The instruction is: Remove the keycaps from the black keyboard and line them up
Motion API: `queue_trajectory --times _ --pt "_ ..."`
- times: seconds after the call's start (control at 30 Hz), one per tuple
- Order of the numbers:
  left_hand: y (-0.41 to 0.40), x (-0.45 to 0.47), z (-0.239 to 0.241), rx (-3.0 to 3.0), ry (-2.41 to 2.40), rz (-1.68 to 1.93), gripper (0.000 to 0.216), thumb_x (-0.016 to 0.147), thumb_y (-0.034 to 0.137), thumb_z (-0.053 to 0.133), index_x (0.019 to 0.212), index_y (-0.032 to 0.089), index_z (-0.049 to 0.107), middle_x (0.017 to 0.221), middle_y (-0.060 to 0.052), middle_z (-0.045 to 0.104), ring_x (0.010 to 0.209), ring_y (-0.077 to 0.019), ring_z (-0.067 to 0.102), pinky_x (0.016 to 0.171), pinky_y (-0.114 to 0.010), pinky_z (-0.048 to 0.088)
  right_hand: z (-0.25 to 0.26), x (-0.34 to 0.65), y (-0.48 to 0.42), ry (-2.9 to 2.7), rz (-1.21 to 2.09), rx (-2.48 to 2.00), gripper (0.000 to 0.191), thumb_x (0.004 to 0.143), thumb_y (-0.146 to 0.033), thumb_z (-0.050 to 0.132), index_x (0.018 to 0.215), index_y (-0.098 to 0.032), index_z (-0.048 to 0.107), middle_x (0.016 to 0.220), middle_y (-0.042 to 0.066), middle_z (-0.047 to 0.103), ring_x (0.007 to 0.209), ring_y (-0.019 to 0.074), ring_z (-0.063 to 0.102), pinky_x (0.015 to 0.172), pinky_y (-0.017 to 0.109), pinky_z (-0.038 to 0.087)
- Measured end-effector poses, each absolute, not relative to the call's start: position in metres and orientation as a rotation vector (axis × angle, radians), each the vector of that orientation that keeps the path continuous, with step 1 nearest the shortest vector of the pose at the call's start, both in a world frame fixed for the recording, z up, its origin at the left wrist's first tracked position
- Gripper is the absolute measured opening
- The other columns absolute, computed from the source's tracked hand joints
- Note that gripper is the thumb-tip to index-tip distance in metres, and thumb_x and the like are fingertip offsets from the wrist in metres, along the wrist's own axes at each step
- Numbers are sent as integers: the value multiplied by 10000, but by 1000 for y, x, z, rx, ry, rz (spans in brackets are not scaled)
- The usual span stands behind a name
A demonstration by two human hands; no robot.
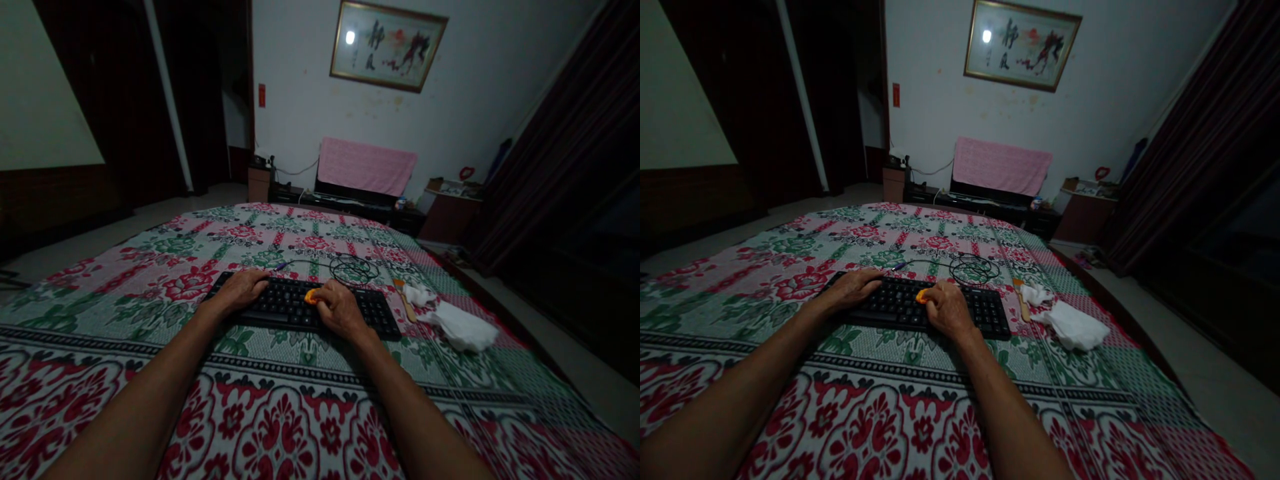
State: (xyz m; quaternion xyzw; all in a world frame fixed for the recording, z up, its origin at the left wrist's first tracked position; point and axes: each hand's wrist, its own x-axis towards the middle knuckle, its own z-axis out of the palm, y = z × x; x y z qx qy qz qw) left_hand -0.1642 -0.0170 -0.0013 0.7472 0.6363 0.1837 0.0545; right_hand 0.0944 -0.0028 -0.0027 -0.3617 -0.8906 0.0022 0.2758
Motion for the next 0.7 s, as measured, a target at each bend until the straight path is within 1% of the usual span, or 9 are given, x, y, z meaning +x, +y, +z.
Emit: queue_trajectory --times 0.1,0.17,0.27,0.33,0.53,0.6,0.7 --pt "-16 -164 -3 2254 1935 574 418 809 362 371 1152 229 570 1157 -48 603 1072 -219 527 936 -316 367 -7 84 -9 -2464 8 -820 251 770 -130 459 916 -198 652 837 41 556 789 145 482 722 254 356" --pt "-17 -164 -3 2246 1937 575 413 808 358 376 1151 234 570 1157 -44 602 1081 -217 520 945 -315 359 -8 84 -8 -2476 -16 -852 222 766 -144 467 869 -195 657 805 38 551 760 144 479 703 255 351" --pt "-18 -163 -1 2240 1930 573 405 810 359 371 1138 240 578 1144 -39 609 1075 -216 524 936 -314 366 -7 94 -3 -2399 -52 -1043 198 751 -134 453 728 -165 647 713 37 533 684 136 470 651 248 345" --pt "-19 -163 0 2240 1935 556 404 816 361 360 1137 247 577 1139 -34 611 1059 -213 534 924 -313 376 -5 99 1 -2326 -68 -1129 195 731 -119 449 676 -156 632 677 37 524 660 135 465 634 246 342" --pt "-18 -164 -1 2272 1963 522 417 825 374 340 1148 241 566 1134 -36 612 1059 -206 536 930 -299 373 -7 90 -7 -2434 21 -826 199 717 -120 465 733 -180 654 722 24 557 700 130 483 666 238 344" --pt "-18 -164 -2 2280 1959 529 421 822 371 347 1155 231 564 1138 -43 611 1067 -211 531 939 -305 365 -8 90 -7 -2447 1 -852 187 715 -131 468 697 -175 649 700 23 553 675 128 477 648 240 337" --pt "-18 -164 0 2294 1943 541 428 818 360 350 1156 215 568 1163 -55 598 1068 -222 533 925 -314 376 -8 100 0 -2406 -36 -1028 195 704 -123 453 608 -159 619 647 25 540 618 120 465 600 235 324"
